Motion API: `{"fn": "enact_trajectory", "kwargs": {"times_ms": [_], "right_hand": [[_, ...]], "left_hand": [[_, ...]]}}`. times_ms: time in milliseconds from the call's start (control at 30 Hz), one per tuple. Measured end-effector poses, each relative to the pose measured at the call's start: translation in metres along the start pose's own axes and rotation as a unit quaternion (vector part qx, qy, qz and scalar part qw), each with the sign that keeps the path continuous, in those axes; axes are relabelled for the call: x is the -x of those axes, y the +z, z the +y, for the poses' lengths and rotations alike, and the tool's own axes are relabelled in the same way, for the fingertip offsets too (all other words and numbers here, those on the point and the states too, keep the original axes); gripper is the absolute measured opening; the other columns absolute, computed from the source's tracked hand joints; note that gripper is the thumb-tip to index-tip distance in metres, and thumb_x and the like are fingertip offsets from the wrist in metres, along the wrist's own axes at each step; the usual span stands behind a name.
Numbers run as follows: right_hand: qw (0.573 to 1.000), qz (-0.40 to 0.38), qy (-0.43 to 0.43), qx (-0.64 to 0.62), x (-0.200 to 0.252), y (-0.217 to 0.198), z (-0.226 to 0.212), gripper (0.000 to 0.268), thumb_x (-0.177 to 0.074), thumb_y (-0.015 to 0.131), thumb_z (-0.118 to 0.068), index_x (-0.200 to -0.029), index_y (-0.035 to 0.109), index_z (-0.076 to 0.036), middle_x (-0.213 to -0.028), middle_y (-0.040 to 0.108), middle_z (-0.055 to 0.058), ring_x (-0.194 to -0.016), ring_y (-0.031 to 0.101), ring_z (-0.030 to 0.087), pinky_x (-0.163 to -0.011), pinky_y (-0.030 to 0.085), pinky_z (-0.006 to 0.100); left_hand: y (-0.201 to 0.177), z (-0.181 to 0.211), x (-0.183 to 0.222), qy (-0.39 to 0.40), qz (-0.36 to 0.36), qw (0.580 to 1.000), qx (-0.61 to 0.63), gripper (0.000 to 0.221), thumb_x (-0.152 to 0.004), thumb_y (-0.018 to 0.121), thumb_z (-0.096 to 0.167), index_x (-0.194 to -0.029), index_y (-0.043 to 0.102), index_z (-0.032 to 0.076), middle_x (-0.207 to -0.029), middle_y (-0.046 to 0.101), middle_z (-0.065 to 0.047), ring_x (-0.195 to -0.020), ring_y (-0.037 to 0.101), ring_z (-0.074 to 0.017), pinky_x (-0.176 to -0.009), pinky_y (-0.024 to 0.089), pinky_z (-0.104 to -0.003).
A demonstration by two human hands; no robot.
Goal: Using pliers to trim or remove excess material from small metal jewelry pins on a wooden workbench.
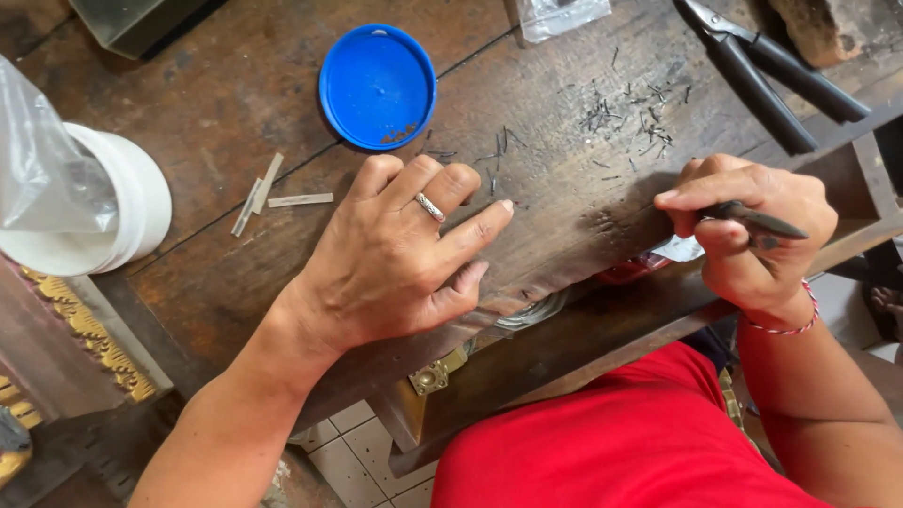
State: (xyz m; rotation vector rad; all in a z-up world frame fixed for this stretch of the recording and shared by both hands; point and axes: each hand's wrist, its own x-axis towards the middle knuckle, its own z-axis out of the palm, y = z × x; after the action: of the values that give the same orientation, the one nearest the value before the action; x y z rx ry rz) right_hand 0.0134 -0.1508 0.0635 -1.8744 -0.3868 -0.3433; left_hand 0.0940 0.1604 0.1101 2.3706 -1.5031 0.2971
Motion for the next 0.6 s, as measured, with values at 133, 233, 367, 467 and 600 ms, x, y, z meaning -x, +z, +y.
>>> {"fn": "enact_trajectory", "kwargs": {"times_ms": [133, 233, 367, 467, 600], "right_hand": [[1.000, -0.006, 0.001, -0.002, -0.0003, -0.0015, -0.0005, 0.047, -0.105, 0.044, -0.029, -0.096, 0.062, 0.013, -0.065, 0.049, 0.014, -0.055, 0.051, 0.022, -0.058, 0.039, 0.031], [1.000, -0.016, -0.006, -0.001, -0.0005, -0.0030, 0.0001, 0.045, -0.105, 0.043, -0.026, -0.097, 0.062, 0.015, -0.066, 0.050, 0.016, -0.055, 0.052, 0.023, -0.057, 0.040, 0.031], [0.999, -0.023, -0.028, 0.003, -0.0002, -0.0043, 0.0028, 0.038, -0.106, 0.043, -0.017, -0.095, 0.062, 0.014, -0.074, 0.059, 0.016, -0.056, 0.054, 0.023, -0.057, 0.042, 0.032], [0.999, -0.029, -0.035, 0.002, -0.0012, -0.0043, 0.0024, 0.035, -0.105, 0.044, -0.014, -0.096, 0.063, 0.013, -0.076, 0.061, 0.016, -0.058, 0.054, 0.023, -0.059, 0.043, 0.033], [0.999, -0.037, -0.037, 0.002, -0.0050, -0.0028, -0.0004, 0.037, -0.105, 0.043, -0.018, -0.096, 0.063, 0.013, -0.065, 0.052, 0.010, -0.057, 0.051, 0.022, -0.058, 0.042, 0.033]], "left_hand": [[0.0031, 0.0024, -0.0012, -0.004, -0.009, 0.999, -0.038, 0.040, -0.086, 0.072, 0.035, -0.122, 0.069, 0.020, -0.117, 0.062, -0.008, -0.095, 0.056, -0.0279, -0.077, 0.038, -0.042], [0.0016, 0.0010, -0.0011, -0.007, -0.001, 0.999, -0.033, 0.039, -0.088, 0.069, 0.032, -0.123, 0.070, 0.016, -0.115, 0.063, -0.009, -0.094, 0.056, -0.0284, -0.076, 0.038, -0.042], [-0.0018, -0.0042, 0.0010, -0.018, 0.012, 0.999, -0.023, 0.043, -0.085, 0.073, 0.032, -0.125, 0.072, 0.016, -0.115, 0.061, -0.010, -0.095, 0.058, -0.0293, -0.078, 0.040, -0.044], [-0.0019, -0.0033, -0.0003, -0.006, 0.010, 1.000, -0.005, 0.043, -0.085, 0.072, 0.032, -0.126, 0.071, 0.017, -0.117, 0.060, -0.010, -0.096, 0.060, -0.0306, -0.078, 0.040, -0.045], [0.0039, -0.0001, -0.0017, 0.011, 0.003, 1.000, 0.000, 0.043, -0.085, 0.072, 0.031, -0.125, 0.067, 0.017, -0.120, 0.061, -0.009, -0.093, 0.058, -0.0289, -0.075, 0.038, -0.043]]}}
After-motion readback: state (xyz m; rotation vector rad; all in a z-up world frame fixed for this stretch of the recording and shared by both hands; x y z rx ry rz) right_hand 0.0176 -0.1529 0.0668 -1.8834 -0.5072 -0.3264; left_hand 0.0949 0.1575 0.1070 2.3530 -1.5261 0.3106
